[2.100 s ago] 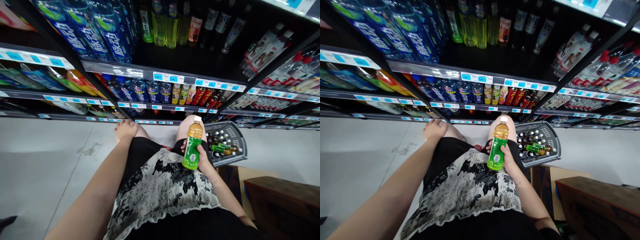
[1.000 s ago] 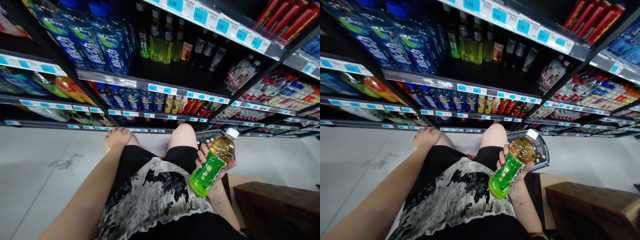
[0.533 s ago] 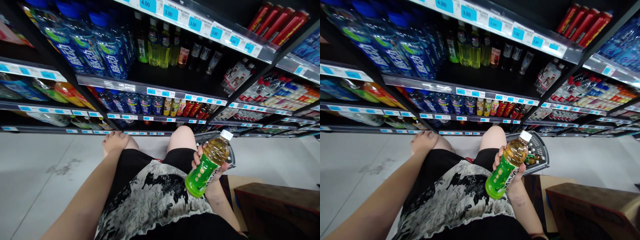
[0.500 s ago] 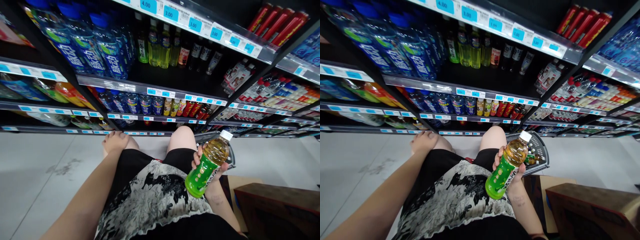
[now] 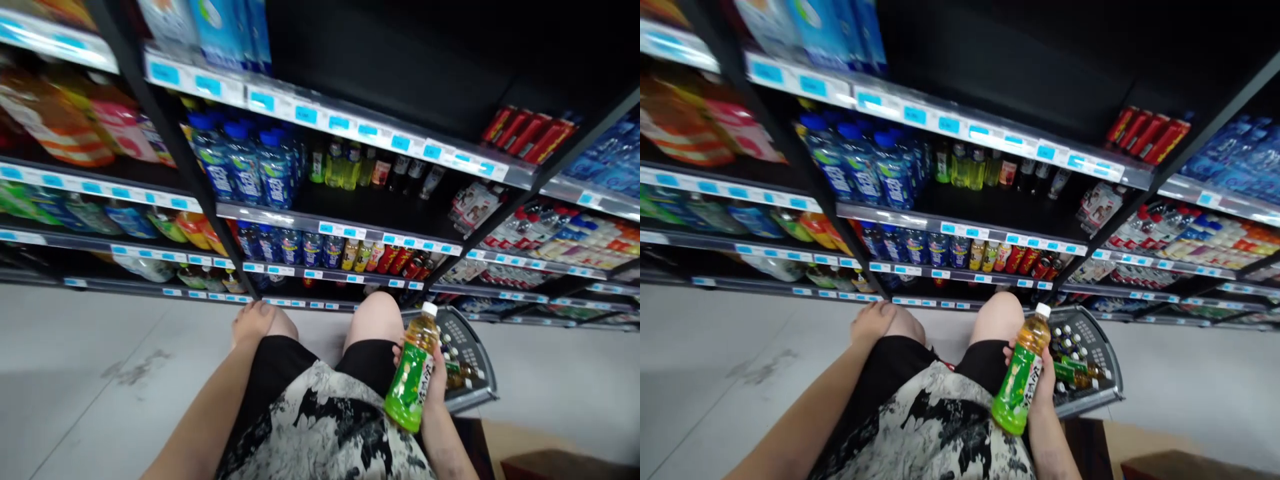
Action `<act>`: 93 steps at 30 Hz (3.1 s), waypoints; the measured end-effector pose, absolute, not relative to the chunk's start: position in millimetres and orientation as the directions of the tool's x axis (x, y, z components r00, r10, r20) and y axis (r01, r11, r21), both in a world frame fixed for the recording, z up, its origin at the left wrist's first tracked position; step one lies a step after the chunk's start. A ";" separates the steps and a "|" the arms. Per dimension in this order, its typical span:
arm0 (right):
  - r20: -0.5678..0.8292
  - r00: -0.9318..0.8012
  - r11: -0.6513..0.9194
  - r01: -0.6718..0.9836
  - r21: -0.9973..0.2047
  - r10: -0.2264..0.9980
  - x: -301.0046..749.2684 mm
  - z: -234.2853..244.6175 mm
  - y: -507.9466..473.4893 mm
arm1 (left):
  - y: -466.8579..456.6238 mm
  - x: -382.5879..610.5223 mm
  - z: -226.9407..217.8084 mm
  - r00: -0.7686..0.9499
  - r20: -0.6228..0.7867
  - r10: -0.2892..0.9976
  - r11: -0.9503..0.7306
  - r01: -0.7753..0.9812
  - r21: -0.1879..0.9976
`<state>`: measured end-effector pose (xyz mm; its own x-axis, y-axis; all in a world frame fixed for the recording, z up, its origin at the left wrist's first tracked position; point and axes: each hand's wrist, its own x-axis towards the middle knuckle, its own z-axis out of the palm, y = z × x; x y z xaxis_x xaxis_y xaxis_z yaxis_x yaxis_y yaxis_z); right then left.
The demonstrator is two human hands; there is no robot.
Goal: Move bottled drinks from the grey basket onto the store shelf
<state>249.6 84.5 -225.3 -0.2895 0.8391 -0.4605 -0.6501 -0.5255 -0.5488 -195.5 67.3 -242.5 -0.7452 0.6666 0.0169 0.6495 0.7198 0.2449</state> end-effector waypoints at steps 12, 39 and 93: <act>-0.556 -0.434 -0.643 -0.721 -0.258 0.709 248.0 -285.0 110.6 | 44.8 -207.5 -255.8 -0.832 -0.008 0.555 0.825 0.549 0.136; -0.139 -0.408 -0.366 -0.557 -0.746 0.902 90.8 -82.2 232.1 | 71.0 -203.8 -251.1 -0.808 -0.077 0.584 0.812 0.579 0.070; 0.197 -0.337 0.373 0.616 -0.694 0.921 -131.6 -30.1 446.4 | 73.8 -222.9 -259.0 -0.831 -0.113 0.545 0.838 0.541 0.064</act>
<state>-131.6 446.4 -30.1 -0.3367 0.9209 0.1965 0.6155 0.3732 -0.6941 -222.9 73.8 -259.0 -0.8308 0.5450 -0.1125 0.5413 0.8384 0.0638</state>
